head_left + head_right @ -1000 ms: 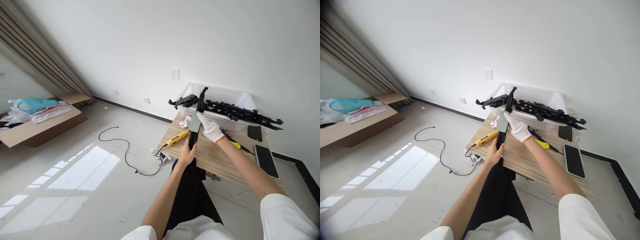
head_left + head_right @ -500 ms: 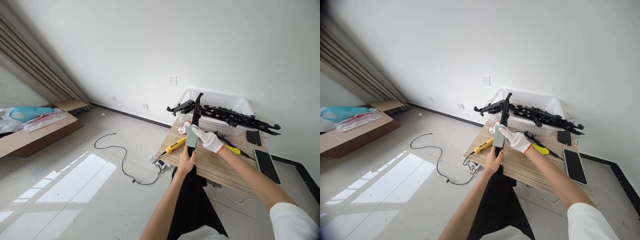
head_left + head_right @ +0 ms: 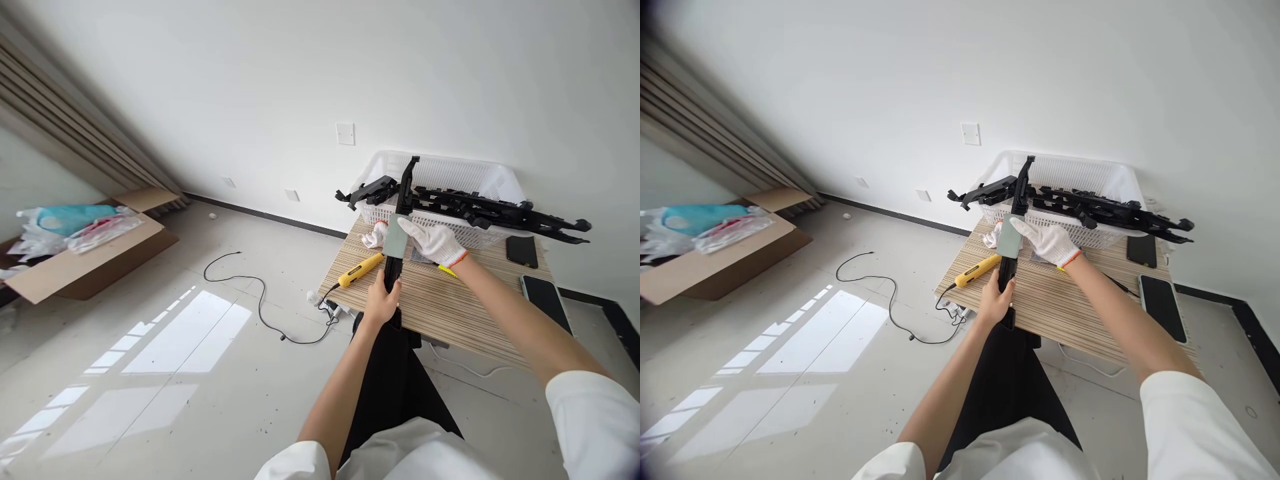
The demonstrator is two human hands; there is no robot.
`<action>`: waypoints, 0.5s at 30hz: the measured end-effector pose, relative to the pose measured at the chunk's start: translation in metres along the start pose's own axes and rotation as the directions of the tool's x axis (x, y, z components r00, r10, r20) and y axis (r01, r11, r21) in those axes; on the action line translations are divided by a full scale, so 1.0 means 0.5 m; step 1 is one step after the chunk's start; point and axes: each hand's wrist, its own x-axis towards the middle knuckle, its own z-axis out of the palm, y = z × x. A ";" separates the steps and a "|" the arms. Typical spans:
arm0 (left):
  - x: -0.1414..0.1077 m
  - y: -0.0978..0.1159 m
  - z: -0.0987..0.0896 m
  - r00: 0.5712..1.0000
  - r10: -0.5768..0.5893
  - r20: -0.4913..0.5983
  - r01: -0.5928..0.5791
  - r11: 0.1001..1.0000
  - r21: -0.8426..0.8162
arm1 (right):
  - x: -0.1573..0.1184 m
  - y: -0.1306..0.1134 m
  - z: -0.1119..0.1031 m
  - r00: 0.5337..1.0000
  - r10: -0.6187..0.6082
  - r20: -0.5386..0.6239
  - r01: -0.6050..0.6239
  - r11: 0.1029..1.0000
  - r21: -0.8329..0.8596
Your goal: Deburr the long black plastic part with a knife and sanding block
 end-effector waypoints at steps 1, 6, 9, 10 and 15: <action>0.001 -0.001 0.000 1.000 -0.003 0.000 0.003 1.000 -0.004 | 0.006 0.004 -0.002 1.000 0.004 0.001 -0.004 1.000 -0.027; 0.001 -0.002 0.000 1.000 -0.003 -0.006 0.003 1.000 -0.020 | 0.031 0.010 0.000 0.999 0.015 -0.042 -0.020 0.993 -0.114; -0.001 -0.002 -0.001 0.999 -0.008 -0.032 0.008 1.000 0.009 | 0.041 -0.003 0.006 0.998 0.026 -0.057 -0.033 0.991 -0.130; -0.001 -0.002 -0.001 0.999 -0.010 -0.038 0.011 1.000 0.019 | 0.042 -0.010 0.008 0.998 0.036 -0.052 -0.043 0.990 -0.133; 0.000 -0.003 0.000 0.999 -0.014 -0.051 0.015 0.999 0.028 | 0.031 -0.046 0.020 0.999 0.046 -0.009 -0.047 0.982 -0.185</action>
